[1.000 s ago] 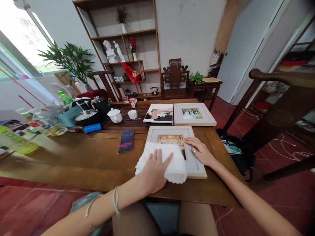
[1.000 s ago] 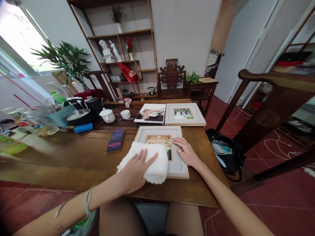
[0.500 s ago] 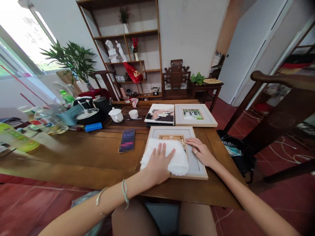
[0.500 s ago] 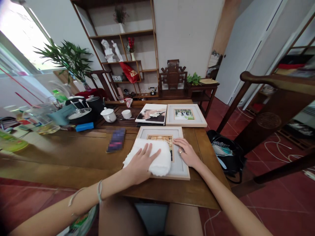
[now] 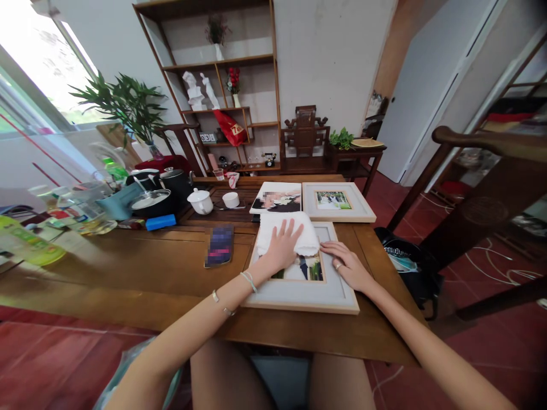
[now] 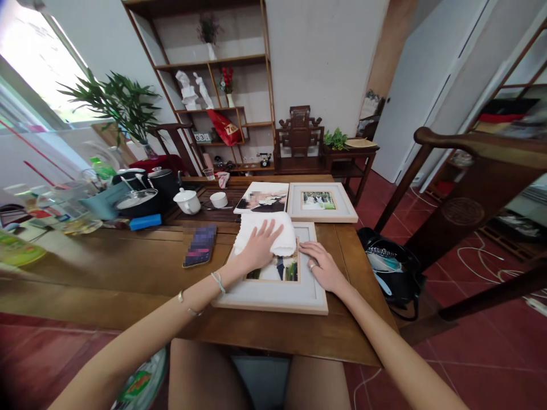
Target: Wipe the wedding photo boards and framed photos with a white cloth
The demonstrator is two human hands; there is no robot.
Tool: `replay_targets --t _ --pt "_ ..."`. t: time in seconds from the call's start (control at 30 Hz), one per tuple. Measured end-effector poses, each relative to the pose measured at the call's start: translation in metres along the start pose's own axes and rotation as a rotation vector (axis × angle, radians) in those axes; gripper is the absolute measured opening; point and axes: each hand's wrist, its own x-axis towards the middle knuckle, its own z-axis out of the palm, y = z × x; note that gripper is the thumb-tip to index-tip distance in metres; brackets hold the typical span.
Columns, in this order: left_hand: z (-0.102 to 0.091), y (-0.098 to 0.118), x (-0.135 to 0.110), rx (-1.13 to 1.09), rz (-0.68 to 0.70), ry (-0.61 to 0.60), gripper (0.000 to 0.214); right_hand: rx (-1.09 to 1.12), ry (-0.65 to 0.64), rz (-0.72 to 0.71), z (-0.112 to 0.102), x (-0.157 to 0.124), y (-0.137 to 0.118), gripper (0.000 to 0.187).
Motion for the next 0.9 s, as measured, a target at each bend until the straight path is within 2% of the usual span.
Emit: replay_targets --t 0.13,0.3,0.43,0.53,0.7,0.9 --pt "-0.015 0.011 -0.020 -0.014 0.050 -0.170 0.076 0.000 0.003 0.003 -0.001 0.000 -0.001 0.037" --pt "-0.040 0.038 -0.078 -0.012 0.171 -0.379 0.079 -0.002 -0.005 0.024 0.000 -0.001 -0.002 0.043" --pt "-0.059 0.053 -0.121 0.005 0.318 -0.408 0.077 0.000 0.002 0.032 0.001 -0.001 -0.002 0.047" --pt "-0.068 0.057 -0.137 -0.032 0.386 -0.408 0.073 0.002 -0.005 0.024 0.001 -0.001 -0.002 0.048" --pt "-0.065 0.054 -0.133 -0.090 0.324 -0.425 0.078 0.001 -0.006 0.020 0.001 -0.001 -0.001 0.048" --pt "-0.032 0.039 -0.091 -0.035 0.153 -0.315 0.084 0.001 -0.001 0.009 0.001 0.000 -0.001 0.045"
